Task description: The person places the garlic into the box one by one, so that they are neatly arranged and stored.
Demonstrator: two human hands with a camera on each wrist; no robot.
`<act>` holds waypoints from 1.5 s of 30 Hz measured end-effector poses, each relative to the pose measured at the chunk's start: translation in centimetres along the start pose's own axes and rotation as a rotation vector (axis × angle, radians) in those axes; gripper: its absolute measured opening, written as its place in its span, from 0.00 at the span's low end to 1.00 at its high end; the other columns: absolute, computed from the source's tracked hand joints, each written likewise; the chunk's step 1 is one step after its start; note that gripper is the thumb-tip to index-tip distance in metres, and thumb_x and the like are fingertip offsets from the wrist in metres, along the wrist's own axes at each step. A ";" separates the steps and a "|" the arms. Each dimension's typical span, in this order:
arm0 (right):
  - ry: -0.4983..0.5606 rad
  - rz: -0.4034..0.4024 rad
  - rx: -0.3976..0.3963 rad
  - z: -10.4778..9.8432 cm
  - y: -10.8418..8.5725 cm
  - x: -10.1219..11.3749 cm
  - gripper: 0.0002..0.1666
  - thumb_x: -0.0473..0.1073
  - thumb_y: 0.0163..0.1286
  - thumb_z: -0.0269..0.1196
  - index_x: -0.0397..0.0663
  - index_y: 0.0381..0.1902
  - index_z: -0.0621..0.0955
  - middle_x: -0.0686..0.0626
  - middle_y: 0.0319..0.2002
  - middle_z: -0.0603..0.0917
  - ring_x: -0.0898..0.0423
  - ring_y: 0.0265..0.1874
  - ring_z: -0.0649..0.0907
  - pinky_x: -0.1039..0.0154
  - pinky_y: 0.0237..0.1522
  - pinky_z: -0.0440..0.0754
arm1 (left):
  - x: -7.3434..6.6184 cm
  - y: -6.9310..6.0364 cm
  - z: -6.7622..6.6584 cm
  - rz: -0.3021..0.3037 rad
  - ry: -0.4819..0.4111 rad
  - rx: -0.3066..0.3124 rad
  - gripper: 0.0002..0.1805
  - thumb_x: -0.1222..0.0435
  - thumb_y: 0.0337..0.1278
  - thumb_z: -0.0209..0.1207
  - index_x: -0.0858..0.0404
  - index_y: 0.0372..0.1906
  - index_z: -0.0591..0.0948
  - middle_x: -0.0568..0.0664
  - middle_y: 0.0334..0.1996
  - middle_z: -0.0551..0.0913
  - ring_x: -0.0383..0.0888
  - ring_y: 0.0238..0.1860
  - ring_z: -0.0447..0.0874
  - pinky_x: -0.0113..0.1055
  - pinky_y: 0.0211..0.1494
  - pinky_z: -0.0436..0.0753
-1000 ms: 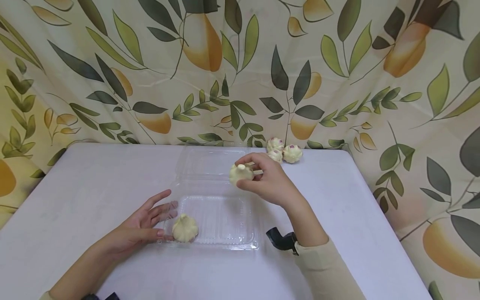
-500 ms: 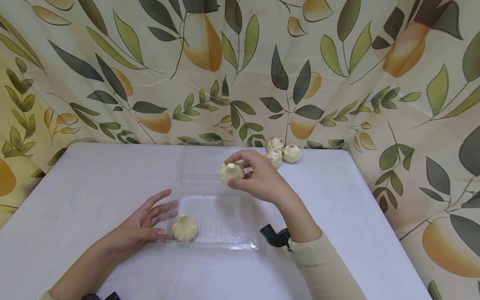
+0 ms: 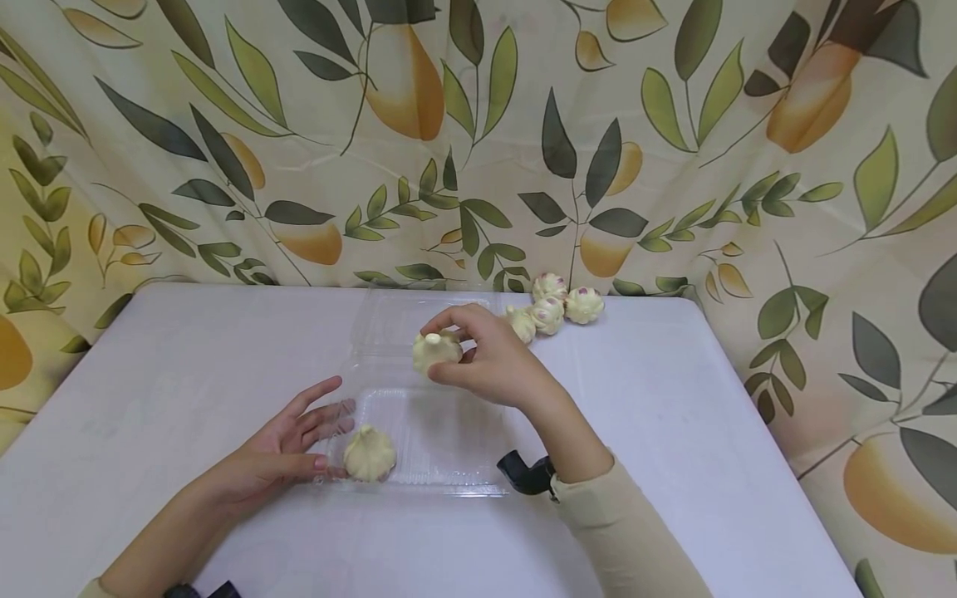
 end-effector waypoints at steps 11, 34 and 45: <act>-0.008 0.009 0.039 1.5 0.7 -0.1 0.21 0.38 0.58 0.73 0.57 0.49 0.82 0.53 0.57 0.78 0.49 0.54 0.80 0.54 0.50 0.84 | 0.0 0.0 0.0 -0.002 0.003 -0.004 0.55 0.76 0.56 0.64 0.49 0.80 0.45 0.61 0.78 0.47 0.63 0.77 0.46 0.49 0.60 0.80; -0.141 -0.014 0.239 5.6 2.7 -0.2 0.22 0.37 0.55 0.74 0.56 0.48 0.82 0.54 0.50 0.81 0.53 0.49 0.79 0.64 0.41 0.83 | -0.1 0.0 0.1 -0.018 -0.011 -0.001 0.54 0.76 0.57 0.63 0.48 0.80 0.44 0.60 0.79 0.47 0.62 0.77 0.45 0.50 0.60 0.80; -0.275 -0.024 0.305 7.0 3.7 -0.1 0.21 0.39 0.55 0.75 0.58 0.46 0.82 0.55 0.50 0.81 0.53 0.48 0.78 0.58 0.47 0.78 | 0.0 0.1 0.0 -0.002 -0.008 -0.005 0.54 0.77 0.56 0.63 0.50 0.80 0.45 0.61 0.78 0.47 0.63 0.77 0.46 0.48 0.58 0.81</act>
Point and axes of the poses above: each hand's wrist, its own y-axis towards the middle knuckle, its own z-axis out of the palm, x = y × z, the point moved 5 cm from there along y, towards the middle knuckle
